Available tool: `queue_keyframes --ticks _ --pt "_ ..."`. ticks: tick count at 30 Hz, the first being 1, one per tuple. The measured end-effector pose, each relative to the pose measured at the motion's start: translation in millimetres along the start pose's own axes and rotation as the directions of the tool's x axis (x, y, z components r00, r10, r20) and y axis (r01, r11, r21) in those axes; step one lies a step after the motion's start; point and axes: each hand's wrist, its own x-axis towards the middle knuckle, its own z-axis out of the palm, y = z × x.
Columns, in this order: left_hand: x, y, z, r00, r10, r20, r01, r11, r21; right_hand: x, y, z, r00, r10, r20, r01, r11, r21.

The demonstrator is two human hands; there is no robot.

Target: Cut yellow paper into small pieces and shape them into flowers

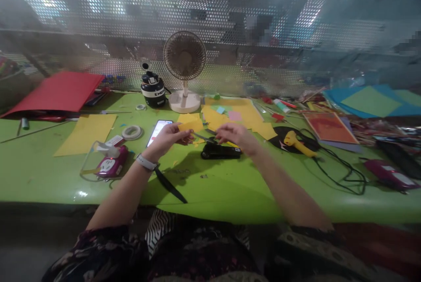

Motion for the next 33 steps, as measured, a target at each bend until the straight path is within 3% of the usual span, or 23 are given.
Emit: queue_keyframes --ticks 3,7,12,21,24,26,29,31,33 --pt "-2.3 -7.7 9.7 0.988 -0.044 0.147 0.032 0.996 0.085 -6.2 7.4 28.1 0.985 0.034 0.167 -0.037 0.999 0.015" --pt "-3.2 -14.6 12.9 0.973 -0.052 0.226 0.022 0.991 0.134 -6.2 15.2 46.0 0.989 0.031 0.148 -0.041 0.997 0.063" --pt "-3.6 -12.3 11.6 0.970 -0.055 0.236 0.025 0.992 0.127 -6.1 13.9 40.9 0.988 0.013 0.154 -0.030 0.994 0.107" --pt "-3.2 -5.3 6.9 0.958 -0.127 0.258 0.092 0.985 0.143 -12.7 5.5 29.1 0.977 0.038 0.209 -0.034 0.999 -0.022" --pt "0.2 -3.6 -0.6 0.982 -0.085 0.169 0.074 0.995 0.067 -13.0 4.3 16.1 0.986 0.014 0.166 0.004 0.994 -0.105" --pt "3.2 -1.4 -7.1 1.000 -0.020 0.013 0.021 0.997 -0.068 -13.5 3.5 7.8 0.991 -0.056 0.118 0.086 0.960 -0.266" --pt "7.4 1.6 -15.5 0.983 0.020 -0.184 -0.068 0.963 -0.260 -14.8 8.6 2.9 0.978 -0.154 0.138 0.206 0.781 -0.589" --pt "9.4 2.1 -18.8 0.976 0.029 -0.215 -0.094 0.949 -0.300 -15.9 18.4 4.2 0.969 -0.146 0.198 0.244 0.653 -0.716" --pt "10.5 1.3 -20.1 0.978 0.030 -0.205 -0.090 0.952 -0.294 -16.5 30.8 5.6 0.967 -0.129 0.219 0.253 0.583 -0.772"
